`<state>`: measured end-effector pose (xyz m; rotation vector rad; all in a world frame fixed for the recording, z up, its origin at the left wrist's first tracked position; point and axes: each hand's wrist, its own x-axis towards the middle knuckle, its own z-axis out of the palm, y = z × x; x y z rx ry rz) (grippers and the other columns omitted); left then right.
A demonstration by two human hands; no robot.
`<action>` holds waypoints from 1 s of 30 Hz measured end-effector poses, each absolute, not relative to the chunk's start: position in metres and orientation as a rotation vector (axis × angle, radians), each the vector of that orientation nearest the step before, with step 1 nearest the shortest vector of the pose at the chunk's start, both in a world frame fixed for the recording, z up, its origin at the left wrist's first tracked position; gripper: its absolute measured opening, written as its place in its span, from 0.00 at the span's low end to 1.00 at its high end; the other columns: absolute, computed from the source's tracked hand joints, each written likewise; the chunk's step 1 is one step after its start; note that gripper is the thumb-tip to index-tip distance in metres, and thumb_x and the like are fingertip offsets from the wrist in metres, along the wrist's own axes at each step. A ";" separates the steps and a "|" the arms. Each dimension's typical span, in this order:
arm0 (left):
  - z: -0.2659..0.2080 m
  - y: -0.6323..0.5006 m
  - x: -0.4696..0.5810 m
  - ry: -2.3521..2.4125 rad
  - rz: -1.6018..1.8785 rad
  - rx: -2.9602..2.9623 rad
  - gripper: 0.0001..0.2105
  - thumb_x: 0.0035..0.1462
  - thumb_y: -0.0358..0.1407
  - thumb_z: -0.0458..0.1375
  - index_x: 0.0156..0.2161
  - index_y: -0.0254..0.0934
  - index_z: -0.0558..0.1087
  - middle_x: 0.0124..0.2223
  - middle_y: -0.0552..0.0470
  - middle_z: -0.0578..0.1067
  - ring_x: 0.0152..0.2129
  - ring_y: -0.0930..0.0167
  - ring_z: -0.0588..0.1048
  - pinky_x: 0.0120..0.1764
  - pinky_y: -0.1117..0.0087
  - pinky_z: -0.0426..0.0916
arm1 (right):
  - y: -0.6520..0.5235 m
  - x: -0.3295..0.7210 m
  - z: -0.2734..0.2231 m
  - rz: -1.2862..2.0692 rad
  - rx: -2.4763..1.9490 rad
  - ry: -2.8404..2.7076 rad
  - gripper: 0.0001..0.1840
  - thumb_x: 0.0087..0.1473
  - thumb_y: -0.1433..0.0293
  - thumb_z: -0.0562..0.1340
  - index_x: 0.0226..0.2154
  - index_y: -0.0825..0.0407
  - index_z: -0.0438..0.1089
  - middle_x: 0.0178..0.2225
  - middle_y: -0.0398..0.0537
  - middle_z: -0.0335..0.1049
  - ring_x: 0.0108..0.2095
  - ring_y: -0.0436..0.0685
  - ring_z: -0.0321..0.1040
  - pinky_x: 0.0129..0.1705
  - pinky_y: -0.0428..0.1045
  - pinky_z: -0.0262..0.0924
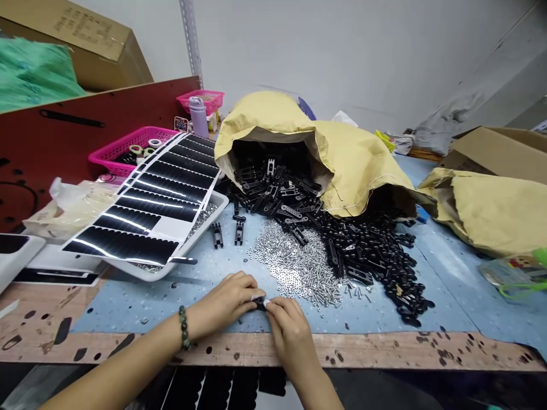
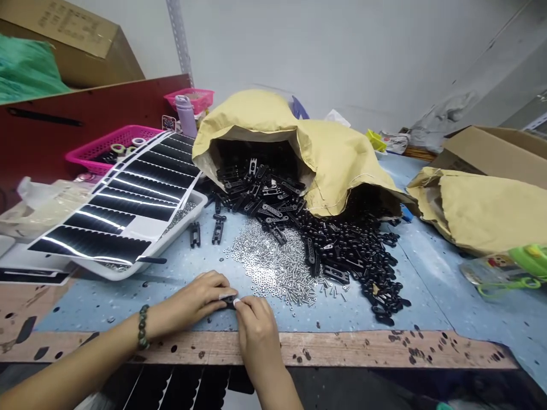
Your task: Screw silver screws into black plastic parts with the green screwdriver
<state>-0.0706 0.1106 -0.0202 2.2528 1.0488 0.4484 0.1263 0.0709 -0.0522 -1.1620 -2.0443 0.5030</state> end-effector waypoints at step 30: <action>0.000 0.141 -0.072 1.221 1.146 0.860 0.23 0.57 0.50 0.51 0.51 0.36 0.63 0.43 0.47 0.71 0.38 0.68 0.73 0.44 0.67 0.69 | 0.180 0.099 -0.016 0.494 -1.211 -1.992 0.10 0.61 0.70 0.51 0.38 0.49 0.67 0.32 0.46 0.72 0.31 0.55 0.69 0.32 0.48 0.63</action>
